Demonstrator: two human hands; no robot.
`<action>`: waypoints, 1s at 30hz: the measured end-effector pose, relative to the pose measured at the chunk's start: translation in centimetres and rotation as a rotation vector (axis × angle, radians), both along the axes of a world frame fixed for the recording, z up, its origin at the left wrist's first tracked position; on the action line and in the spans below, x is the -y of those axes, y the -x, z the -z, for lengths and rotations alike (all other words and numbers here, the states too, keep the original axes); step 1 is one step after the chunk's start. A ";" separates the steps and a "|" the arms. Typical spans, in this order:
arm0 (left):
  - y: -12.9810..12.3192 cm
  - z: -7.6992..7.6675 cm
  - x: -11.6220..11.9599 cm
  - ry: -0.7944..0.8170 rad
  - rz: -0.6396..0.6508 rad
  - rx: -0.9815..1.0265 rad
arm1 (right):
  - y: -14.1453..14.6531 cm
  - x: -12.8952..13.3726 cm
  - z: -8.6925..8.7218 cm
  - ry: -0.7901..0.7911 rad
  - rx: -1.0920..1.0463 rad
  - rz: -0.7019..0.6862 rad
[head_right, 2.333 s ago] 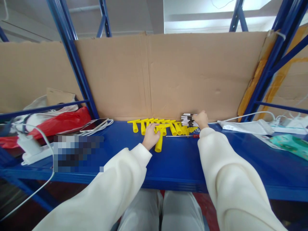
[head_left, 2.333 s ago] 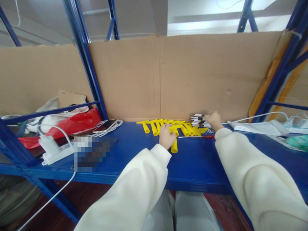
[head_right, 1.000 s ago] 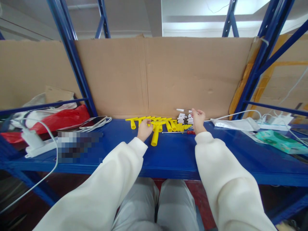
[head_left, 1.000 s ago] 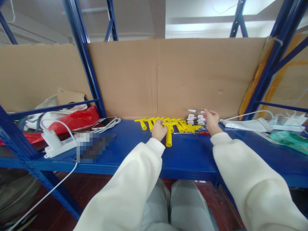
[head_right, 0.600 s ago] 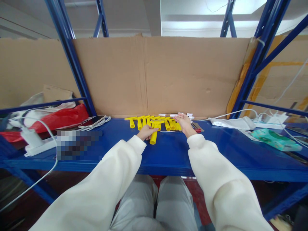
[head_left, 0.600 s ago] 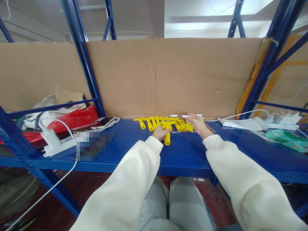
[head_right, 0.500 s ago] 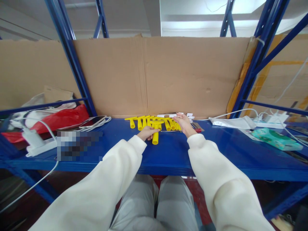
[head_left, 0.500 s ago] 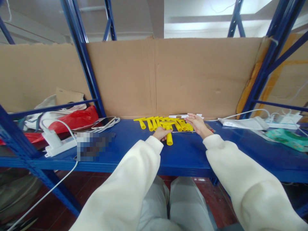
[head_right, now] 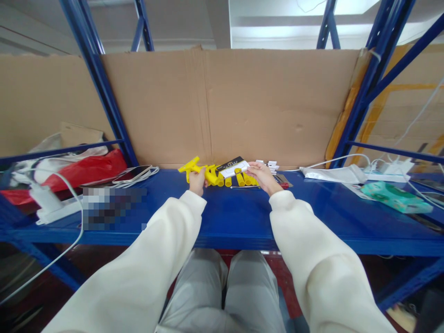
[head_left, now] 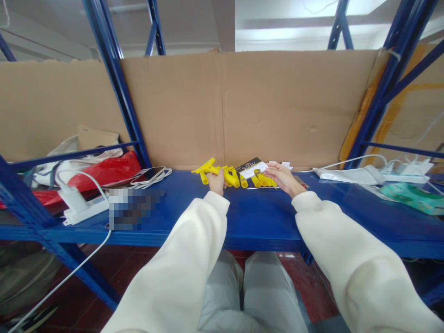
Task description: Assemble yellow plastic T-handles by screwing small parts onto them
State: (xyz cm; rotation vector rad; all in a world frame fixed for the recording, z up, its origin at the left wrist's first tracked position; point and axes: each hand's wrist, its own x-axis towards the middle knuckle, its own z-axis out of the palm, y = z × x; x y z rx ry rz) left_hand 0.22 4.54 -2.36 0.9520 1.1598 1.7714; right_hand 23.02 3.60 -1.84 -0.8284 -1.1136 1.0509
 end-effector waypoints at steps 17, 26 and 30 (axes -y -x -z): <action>-0.3 -0.1 0.1 0.038 0.174 0.055 | 1.7 1.2 -0.2 0.036 0.029 -0.201; -0.7 0.1 0.2 0.035 0.282 0.140 | 1.7 1.5 -0.2 0.027 0.083 -0.260; -0.8 0.1 0.2 0.082 0.289 0.207 | 1.5 1.2 0.1 0.032 0.111 -0.300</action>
